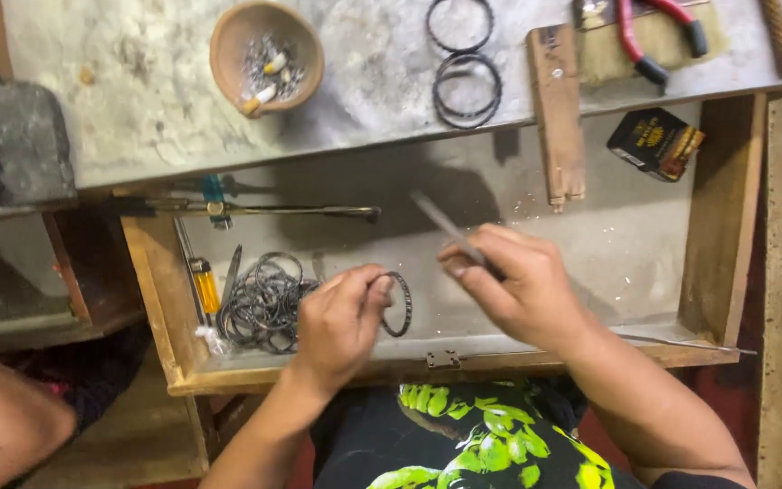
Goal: A person uses a hand file to smooth and shape a small metal ring at a jewelry workbench, frequently rotating and inspecting the piece.
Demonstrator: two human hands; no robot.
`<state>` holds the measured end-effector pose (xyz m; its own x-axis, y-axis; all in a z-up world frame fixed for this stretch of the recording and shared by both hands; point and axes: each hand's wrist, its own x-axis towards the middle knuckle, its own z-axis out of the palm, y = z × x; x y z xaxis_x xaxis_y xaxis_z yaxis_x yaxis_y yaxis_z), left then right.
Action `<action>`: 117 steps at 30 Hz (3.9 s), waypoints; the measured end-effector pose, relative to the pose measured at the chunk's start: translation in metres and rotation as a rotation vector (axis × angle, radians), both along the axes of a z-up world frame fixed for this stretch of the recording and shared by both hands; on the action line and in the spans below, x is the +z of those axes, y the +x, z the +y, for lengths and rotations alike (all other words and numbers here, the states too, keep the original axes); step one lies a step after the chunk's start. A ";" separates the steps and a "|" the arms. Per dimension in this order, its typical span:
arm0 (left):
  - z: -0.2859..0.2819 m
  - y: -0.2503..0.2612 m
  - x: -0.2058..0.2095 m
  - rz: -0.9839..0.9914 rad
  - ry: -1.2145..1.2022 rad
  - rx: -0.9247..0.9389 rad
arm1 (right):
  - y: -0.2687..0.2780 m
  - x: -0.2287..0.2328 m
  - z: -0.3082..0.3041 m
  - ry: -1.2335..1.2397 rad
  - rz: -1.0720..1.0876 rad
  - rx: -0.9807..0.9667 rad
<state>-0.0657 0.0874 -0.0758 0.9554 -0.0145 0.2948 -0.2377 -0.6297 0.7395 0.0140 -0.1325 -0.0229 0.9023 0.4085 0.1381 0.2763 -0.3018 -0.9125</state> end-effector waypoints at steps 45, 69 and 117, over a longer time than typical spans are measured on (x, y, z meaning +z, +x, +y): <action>-0.043 0.150 0.046 -0.320 -0.211 0.064 | 0.009 -0.062 -0.020 0.216 -0.101 -0.238; -0.085 0.060 0.046 0.134 -0.816 -0.156 | -0.005 -0.073 -0.046 0.561 0.062 -0.415; -0.112 0.145 0.000 -0.402 -0.117 -0.687 | 0.032 -0.016 -0.122 -0.309 -0.506 -0.132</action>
